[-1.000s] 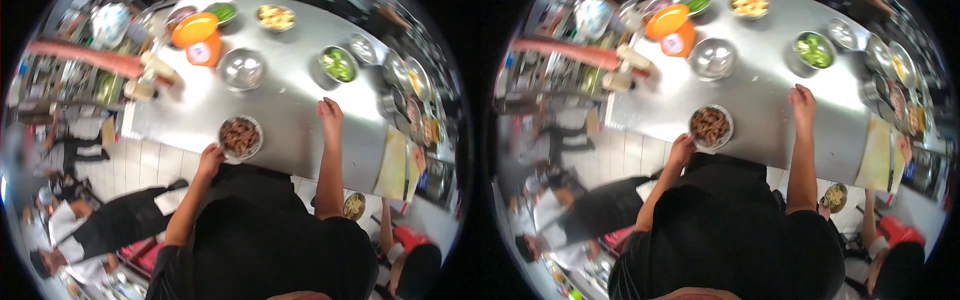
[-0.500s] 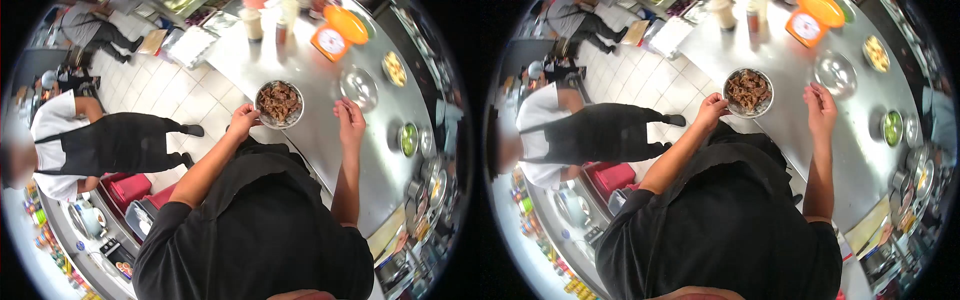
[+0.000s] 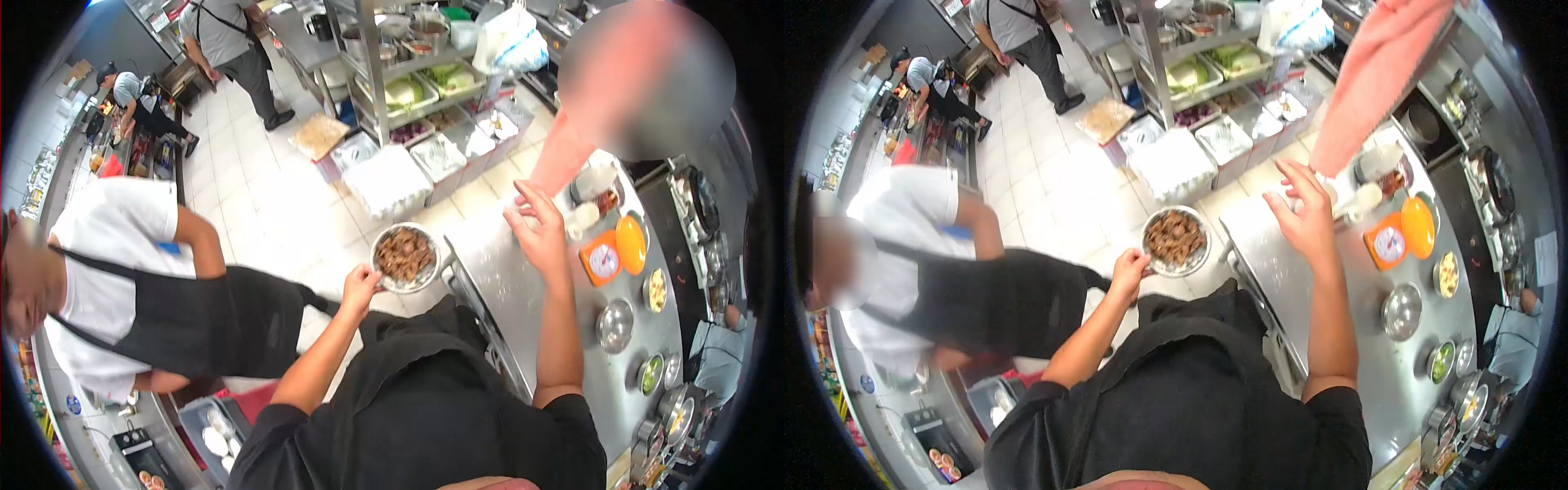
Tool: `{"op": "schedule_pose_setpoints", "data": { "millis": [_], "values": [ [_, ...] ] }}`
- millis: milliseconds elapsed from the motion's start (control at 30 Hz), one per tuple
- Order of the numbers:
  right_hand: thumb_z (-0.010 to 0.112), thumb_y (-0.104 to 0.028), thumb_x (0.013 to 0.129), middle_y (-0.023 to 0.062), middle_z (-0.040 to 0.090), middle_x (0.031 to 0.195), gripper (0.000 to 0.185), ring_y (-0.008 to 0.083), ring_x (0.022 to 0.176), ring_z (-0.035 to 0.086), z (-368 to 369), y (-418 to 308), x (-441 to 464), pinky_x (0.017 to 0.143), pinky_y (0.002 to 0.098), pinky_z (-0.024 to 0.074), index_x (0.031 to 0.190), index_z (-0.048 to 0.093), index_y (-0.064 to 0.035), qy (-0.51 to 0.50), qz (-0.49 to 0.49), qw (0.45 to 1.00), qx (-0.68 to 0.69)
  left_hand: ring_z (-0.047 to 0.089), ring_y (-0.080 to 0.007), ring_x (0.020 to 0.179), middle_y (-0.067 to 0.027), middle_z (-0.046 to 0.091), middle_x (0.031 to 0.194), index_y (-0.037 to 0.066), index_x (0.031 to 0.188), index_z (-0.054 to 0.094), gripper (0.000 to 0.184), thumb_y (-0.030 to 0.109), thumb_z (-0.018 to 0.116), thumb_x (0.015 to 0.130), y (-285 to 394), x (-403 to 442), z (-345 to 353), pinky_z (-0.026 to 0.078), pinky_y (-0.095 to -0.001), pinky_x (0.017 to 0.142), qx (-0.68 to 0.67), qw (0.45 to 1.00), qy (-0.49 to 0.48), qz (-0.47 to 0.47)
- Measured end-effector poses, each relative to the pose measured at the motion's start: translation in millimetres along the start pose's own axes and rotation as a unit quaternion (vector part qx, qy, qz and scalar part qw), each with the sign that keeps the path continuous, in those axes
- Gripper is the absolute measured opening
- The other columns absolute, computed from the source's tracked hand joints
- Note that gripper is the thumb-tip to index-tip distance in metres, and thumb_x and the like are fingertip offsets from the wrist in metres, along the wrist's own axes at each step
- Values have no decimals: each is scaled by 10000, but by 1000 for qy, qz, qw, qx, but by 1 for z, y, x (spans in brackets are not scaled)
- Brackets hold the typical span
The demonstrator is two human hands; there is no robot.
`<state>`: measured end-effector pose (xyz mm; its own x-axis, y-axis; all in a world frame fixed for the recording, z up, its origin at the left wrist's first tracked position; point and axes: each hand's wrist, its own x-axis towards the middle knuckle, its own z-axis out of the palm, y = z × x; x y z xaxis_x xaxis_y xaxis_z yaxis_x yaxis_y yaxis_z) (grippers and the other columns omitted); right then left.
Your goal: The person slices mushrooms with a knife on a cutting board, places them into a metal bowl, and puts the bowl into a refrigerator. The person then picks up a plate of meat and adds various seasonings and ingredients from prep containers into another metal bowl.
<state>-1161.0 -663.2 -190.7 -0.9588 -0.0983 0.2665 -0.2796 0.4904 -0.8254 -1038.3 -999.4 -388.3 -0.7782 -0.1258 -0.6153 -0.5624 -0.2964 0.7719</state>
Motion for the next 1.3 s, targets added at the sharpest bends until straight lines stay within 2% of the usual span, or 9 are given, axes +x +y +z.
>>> {"op": "schedule_pose_setpoints", "data": {
  "millis": [333, 500, 667, 700, 767, 833, 1067, 1233, 1300],
  "values": [
    [657, -231, 927, 99, 680, 847, 373, 147, 815, 655, 112, 13, 385, 749, 309, 527, 1238, 653, -25, 41, -185, 981, -34, 651, -200, 744, -83, 615, 843, 56, 834, 502, 131, -3, 584, 918, 44, 70, -103, 613, -393, 669, -122, 985, 120, 33],
    [614, -327, 914, 190, 693, 1143, 407, 347, 1090, 660, 174, 35, 577, 941, 409, 506, 1226, 675, -72, 20, -158, 979, -124, 659, -201, 741, -89, 621, 837, 51, 834, 503, 132, -27, 571, 915, 87, 95, -128, 613, -379, 658, -142, 967, 204, 51],
    [627, -272, 872, 171, 713, 1098, 388, 339, 1031, 677, 224, 33, 714, 902, 418, 514, 1189, 682, -55, -75, -170, 939, -290, 634, -181, 722, -60, 607, 823, 65, 839, 527, 123, 6, 603, 916, 129, 139, -129, 601, -358, 646, -154, 946, 280, 59],
    [626, -258, 822, 225, 697, 1009, 340, 408, 993, 659, 237, 57, 751, 871, 483, 517, 1071, 721, -47, -73, -265, 929, -249, 627, -176, 717, -52, 603, 819, 68, 838, 532, 124, 15, 611, 917, 129, 145, -128, 597, -353, 642, -154, 939, 301, 57],
    [612, -215, 809, 269, 686, 944, 299, 437, 934, 660, 252, 46, 763, 840, 494, 521, 992, 717, -3, -103, -252, 918, -288, 611, -163, 702, -34, 587, 801, 73, 831, 539, 129, 36, 631, 914, 128, 151, -133, 587, -340, 627, -172, 935, 302, 75],
    [647, -112, 749, 274, 640, 1189, 483, 420, 1139, 591, 264, 100, 829, 892, 454, 512, 1220, 623, -8, -120, -362, 880, -282, 609, -157, 702, -28, 581, 792, 71, 827, 538, 133, 30, 632, 912, 133, 160, -130, 587, -336, 627, -185, 930, 309, 69],
    [688, -157, 769, 231, 593, 1312, 588, 389, 1197, 573, 246, -11, 795, 957, 382, 491, 1328, 552, -36, -267, -89, 830, -482, 631, -174, 729, -33, 592, 811, 72, 846, 524, 129, 16, 612, 923, 160, 178, -122, 592, -364, 668, -171, 944, 276, 67],
    [616, -26, 799, 163, 464, 1496, 801, 277, 1385, 437, 235, 2, 814, 1108, 340, 365, 1536, 317, -120, -272, -181, 875, -359, 638, -183, 718, -51, 599, 813, 64, 851, 526, 124, -3, 613, 908, 161, 185, -121, 603, -373, 658, -189, 945, 258, 71],
    [578, 2, 782, 171, 509, 1442, 712, 299, 1308, 501, 226, 3, 804, 1056, 355, 418, 1467, 398, -68, -159, -294, 895, -294, 625, -173, 658, -48, 598, 798, 65, 836, 527, 143, -27, 625, 884, 175, 181, -114, 618, -373, 638, -202, 943, 257, 57]
  ]
}}
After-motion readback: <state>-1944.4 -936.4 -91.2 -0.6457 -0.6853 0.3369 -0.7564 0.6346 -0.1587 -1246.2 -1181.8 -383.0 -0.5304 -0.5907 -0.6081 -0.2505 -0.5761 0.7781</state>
